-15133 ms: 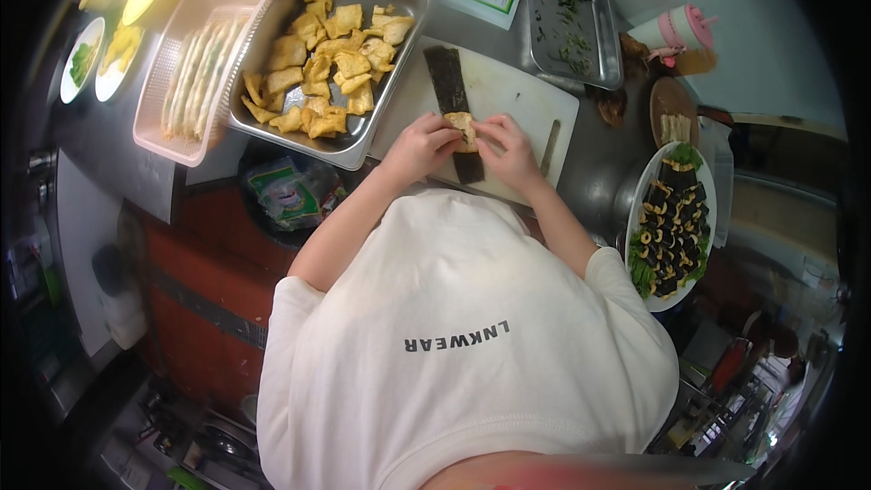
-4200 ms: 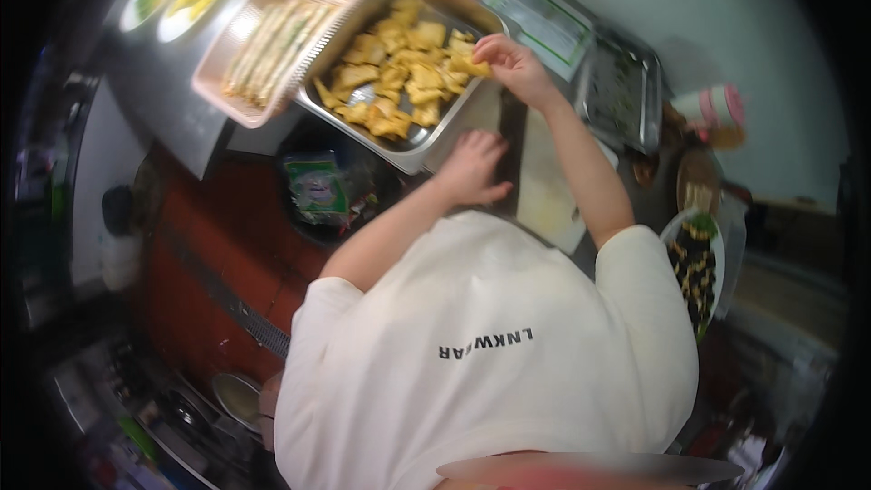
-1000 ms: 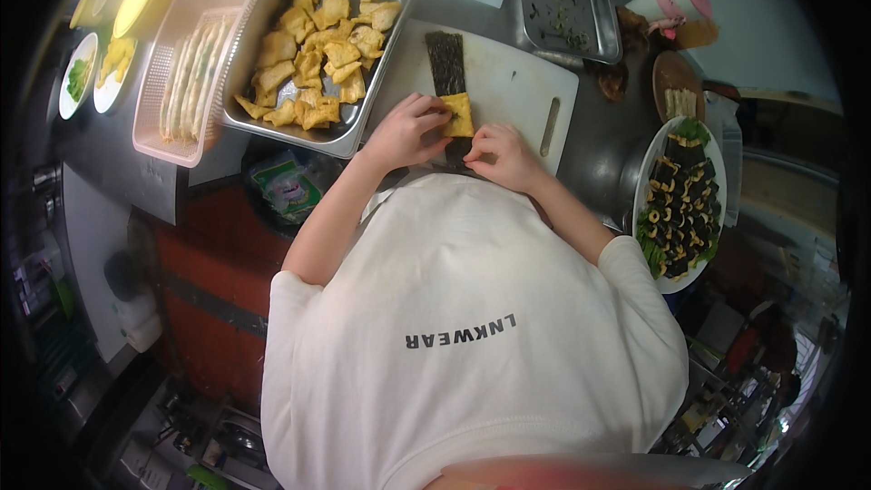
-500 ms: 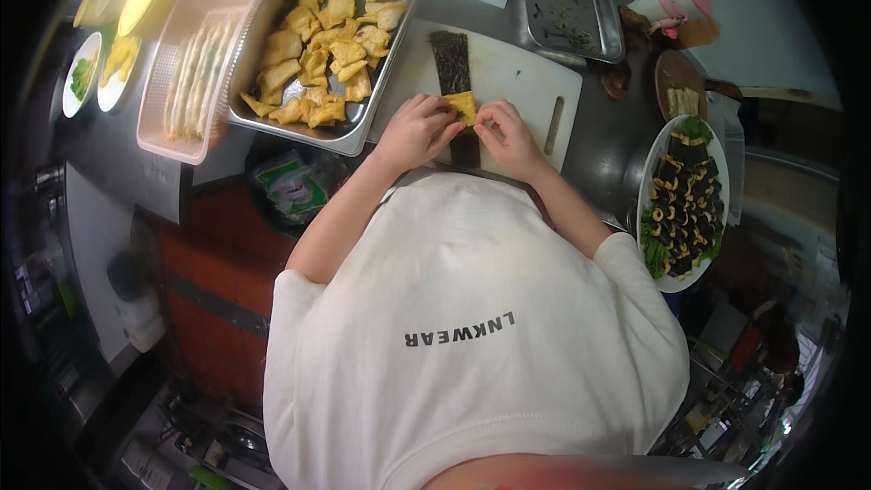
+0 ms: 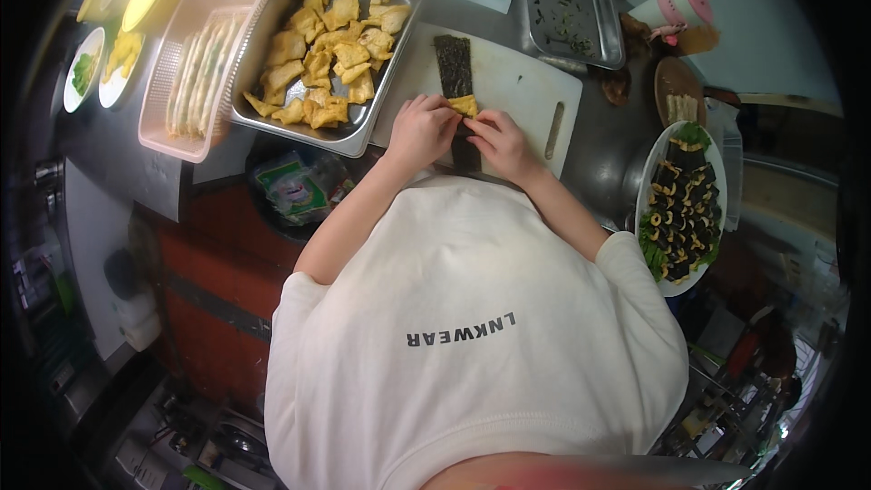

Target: The person assembles sushi rolls by placing fried tofu and green vegetables onto a sheet of nori laid on a cutting board, then rolling it and placing the finished roll on a plate. The process is repeated multiple times.

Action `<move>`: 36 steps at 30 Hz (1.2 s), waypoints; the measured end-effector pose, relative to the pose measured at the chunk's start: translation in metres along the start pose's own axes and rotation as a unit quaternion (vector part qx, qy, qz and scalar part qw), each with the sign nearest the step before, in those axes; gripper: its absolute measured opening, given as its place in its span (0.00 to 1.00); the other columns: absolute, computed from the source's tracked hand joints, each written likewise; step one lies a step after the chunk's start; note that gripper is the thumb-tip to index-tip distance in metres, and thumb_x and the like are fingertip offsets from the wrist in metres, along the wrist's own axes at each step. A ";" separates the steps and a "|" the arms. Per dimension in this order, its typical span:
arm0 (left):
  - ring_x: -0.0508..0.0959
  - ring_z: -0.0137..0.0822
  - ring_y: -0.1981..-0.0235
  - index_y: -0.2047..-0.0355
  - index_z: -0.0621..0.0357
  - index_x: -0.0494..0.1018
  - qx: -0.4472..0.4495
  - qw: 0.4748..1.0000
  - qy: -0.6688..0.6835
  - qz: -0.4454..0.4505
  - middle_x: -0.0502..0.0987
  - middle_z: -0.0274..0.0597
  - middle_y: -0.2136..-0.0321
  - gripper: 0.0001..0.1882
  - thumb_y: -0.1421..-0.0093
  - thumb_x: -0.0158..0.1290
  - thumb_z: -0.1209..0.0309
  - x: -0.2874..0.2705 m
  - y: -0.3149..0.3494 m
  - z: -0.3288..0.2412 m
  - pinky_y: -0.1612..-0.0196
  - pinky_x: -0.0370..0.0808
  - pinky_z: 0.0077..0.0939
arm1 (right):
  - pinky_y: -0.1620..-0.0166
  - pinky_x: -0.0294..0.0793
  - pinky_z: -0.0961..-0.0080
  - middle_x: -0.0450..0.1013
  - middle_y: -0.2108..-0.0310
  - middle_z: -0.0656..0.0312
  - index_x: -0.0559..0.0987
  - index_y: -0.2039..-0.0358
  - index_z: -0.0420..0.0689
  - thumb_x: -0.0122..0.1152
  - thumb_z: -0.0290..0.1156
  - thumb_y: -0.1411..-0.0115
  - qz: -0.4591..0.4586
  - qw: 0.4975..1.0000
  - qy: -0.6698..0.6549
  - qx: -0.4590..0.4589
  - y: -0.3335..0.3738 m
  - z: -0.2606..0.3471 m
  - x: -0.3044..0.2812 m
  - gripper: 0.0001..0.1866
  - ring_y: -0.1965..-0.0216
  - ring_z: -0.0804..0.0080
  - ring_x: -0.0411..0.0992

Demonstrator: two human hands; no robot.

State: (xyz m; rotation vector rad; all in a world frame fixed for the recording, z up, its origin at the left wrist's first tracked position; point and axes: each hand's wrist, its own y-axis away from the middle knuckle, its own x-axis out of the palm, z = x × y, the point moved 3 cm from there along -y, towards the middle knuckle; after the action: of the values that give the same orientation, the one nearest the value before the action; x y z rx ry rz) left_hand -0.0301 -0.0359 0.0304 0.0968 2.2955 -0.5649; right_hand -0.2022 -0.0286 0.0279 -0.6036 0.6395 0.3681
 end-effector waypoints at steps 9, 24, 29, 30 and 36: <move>0.76 0.46 0.69 0.71 0.62 0.80 0.017 0.998 0.013 0.053 0.75 0.44 0.71 0.06 0.47 0.58 0.72 -0.007 -0.013 0.000 0.64 0.73 0.38 | 0.62 0.71 0.67 0.69 0.66 0.57 0.78 0.64 0.41 0.63 0.23 0.48 0.064 0.995 -0.034 0.065 -0.029 -0.016 -0.002 0.09 0.64 0.61 0.70; 0.74 0.41 0.67 0.63 0.58 0.78 0.044 0.995 0.084 0.002 0.72 0.40 0.65 0.15 0.52 0.63 0.72 -0.007 -0.007 0.003 0.64 0.73 0.33 | 0.54 0.67 0.65 0.66 0.59 0.58 0.76 0.58 0.42 0.64 0.27 0.48 0.083 0.995 0.055 0.019 -0.027 -0.021 -0.005 0.16 0.58 0.59 0.67; 0.72 0.40 0.61 0.63 0.56 0.79 0.004 0.999 0.018 0.033 0.73 0.37 0.64 0.15 0.52 0.63 0.70 -0.002 -0.009 0.007 0.57 0.70 0.34 | 0.52 0.64 0.64 0.65 0.58 0.58 0.75 0.58 0.44 0.63 0.28 0.47 0.104 0.992 0.070 0.013 -0.037 -0.027 -0.005 0.14 0.57 0.59 0.66; 0.72 0.40 0.61 0.63 0.56 0.79 -0.002 0.999 0.004 0.045 0.73 0.37 0.64 0.15 0.52 0.63 0.69 -0.003 -0.012 0.008 0.57 0.70 0.34 | 0.53 0.65 0.65 0.66 0.58 0.58 0.76 0.58 0.43 0.63 0.28 0.47 0.098 0.993 0.061 0.018 -0.038 -0.028 -0.005 0.14 0.57 0.60 0.66; 0.70 0.42 0.58 0.63 0.56 0.80 -0.046 0.992 -0.013 0.113 0.73 0.38 0.64 0.13 0.48 0.61 0.65 -0.008 -0.026 0.015 0.54 0.70 0.35 | 0.56 0.71 0.69 0.72 0.61 0.60 0.80 0.60 0.42 0.66 0.24 0.50 0.026 0.998 -0.056 0.014 -0.038 -0.026 -0.008 0.15 0.59 0.62 0.70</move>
State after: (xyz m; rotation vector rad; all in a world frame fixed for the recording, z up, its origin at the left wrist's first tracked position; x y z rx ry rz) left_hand -0.0210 -0.0653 0.0362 0.2981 2.2425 -0.3405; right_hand -0.2010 -0.0753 0.0318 -0.5359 0.5519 0.4380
